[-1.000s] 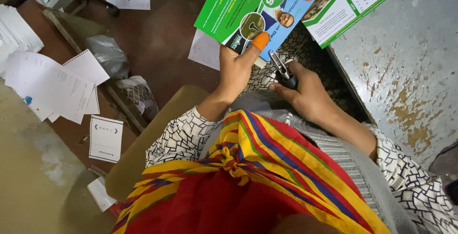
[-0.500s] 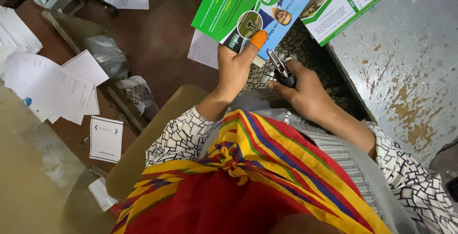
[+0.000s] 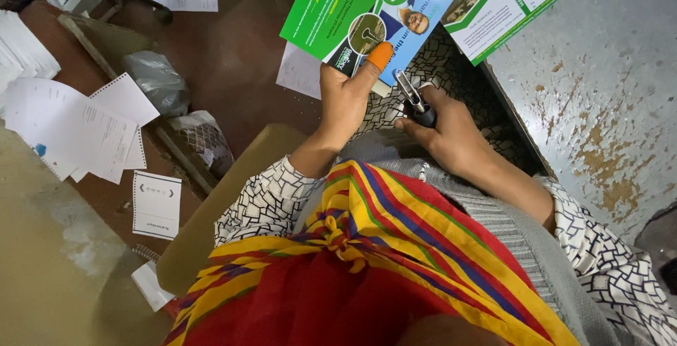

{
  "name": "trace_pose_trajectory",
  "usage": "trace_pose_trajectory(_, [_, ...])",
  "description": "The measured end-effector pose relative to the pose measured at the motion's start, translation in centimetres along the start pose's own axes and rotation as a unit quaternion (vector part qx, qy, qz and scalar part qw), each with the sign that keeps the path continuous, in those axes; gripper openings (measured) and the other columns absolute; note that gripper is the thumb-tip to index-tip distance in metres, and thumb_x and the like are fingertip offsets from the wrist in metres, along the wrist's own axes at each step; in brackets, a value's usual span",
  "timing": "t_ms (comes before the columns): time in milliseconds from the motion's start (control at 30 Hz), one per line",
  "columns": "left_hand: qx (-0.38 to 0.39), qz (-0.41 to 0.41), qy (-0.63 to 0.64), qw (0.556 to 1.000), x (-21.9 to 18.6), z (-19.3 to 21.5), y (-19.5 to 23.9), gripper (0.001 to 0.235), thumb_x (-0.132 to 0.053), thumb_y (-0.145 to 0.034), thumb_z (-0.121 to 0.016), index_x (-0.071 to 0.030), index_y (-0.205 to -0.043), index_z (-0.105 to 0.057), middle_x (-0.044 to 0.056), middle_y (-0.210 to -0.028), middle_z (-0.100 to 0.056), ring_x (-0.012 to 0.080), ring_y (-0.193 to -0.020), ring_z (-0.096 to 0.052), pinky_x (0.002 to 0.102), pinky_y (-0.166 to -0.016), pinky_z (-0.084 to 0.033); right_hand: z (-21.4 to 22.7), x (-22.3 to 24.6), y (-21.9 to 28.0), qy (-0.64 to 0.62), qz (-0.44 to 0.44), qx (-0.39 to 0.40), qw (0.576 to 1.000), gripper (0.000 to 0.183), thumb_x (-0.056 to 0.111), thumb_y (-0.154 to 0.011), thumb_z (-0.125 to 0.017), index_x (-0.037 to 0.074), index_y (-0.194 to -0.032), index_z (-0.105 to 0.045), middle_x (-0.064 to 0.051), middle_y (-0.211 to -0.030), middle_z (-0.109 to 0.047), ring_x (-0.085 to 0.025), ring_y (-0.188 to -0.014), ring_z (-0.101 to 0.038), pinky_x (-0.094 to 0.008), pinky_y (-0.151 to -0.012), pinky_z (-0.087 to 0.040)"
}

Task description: Punching holes in calendars using a manual punch tool and a marking template for finishing.

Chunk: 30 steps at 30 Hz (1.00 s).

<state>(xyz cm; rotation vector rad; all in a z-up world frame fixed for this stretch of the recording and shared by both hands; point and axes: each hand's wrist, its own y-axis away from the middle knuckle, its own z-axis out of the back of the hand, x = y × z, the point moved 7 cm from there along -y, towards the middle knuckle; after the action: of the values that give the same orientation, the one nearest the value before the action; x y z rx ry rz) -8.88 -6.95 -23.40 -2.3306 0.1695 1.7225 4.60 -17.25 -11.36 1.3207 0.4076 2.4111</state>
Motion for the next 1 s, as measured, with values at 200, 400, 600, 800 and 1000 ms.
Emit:
trace_pose_trajectory(200, [0.000,-0.009,-0.004,1.000,-4.0,-1.4,-1.0,0.047,-0.010,-0.091,-0.075,-0.011,-0.133,-0.057,0.005,-0.125,-0.065,0.0128,-0.120,-0.045,0.040,-0.102,-0.045,0.0,0.0,-0.4,-0.013,0.011,-0.009,1.000,0.026,0.020,-0.082,-0.073,0.003,-0.099,-0.065,-0.021,-0.081,-0.063,-0.040,-0.072,-0.060,-0.041,-0.065,-0.043])
trace_pose_trajectory(400, [0.007,-0.019,-0.020,1.000,-6.5,-2.0,-1.4,0.046,-0.009,-0.091,-0.076,-0.011,-0.133,-0.056,0.004,-0.124,-0.064,0.0133,-0.121,-0.049,0.040,-0.103,-0.045,-0.1,0.7,-0.3,-0.005,0.003,-0.023,1.000,0.020,0.020,-0.079,-0.074,0.008,-0.093,-0.065,-0.017,-0.076,-0.063,-0.035,-0.068,-0.059,-0.037,-0.063,-0.042])
trace_pose_trajectory(600, [0.019,-0.032,-0.071,0.997,-8.6,-2.5,-1.5,0.042,-0.008,-0.092,-0.073,-0.007,-0.130,-0.055,0.005,-0.124,-0.063,0.0113,-0.120,-0.050,0.041,-0.105,-0.044,-0.2,-0.6,-1.2,-0.016,0.024,-0.054,0.998,0.019,0.019,-0.078,-0.074,0.005,-0.086,-0.063,-0.020,-0.071,-0.061,-0.036,-0.065,-0.058,-0.040,-0.061,-0.042])
trace_pose_trajectory(800, [0.045,-0.039,-0.070,0.996,-9.3,-2.6,-1.8,0.042,-0.006,-0.093,-0.070,-0.004,-0.131,-0.052,0.008,-0.122,-0.062,0.0137,-0.117,-0.051,0.042,-0.101,-0.045,-1.9,-1.3,-1.3,-0.084,0.020,-0.017,0.996,0.021,0.019,-0.075,-0.076,0.008,-0.088,-0.064,-0.015,-0.073,-0.064,-0.031,-0.067,-0.061,-0.037,-0.064,-0.046])
trace_pose_trajectory(1000, [0.110,-0.021,-0.101,0.989,-13.6,-0.9,-4.6,0.038,-0.004,-0.090,-0.071,0.000,-0.125,-0.056,0.009,-0.111,-0.065,0.0154,-0.103,-0.058,0.042,-0.092,-0.050,2.6,0.7,1.2,-0.068,-0.037,-0.040,0.996,0.038,0.026,-0.077,-0.078,0.007,-0.107,-0.064,-0.020,-0.083,-0.066,-0.037,-0.073,-0.063,-0.044,-0.068,-0.046])
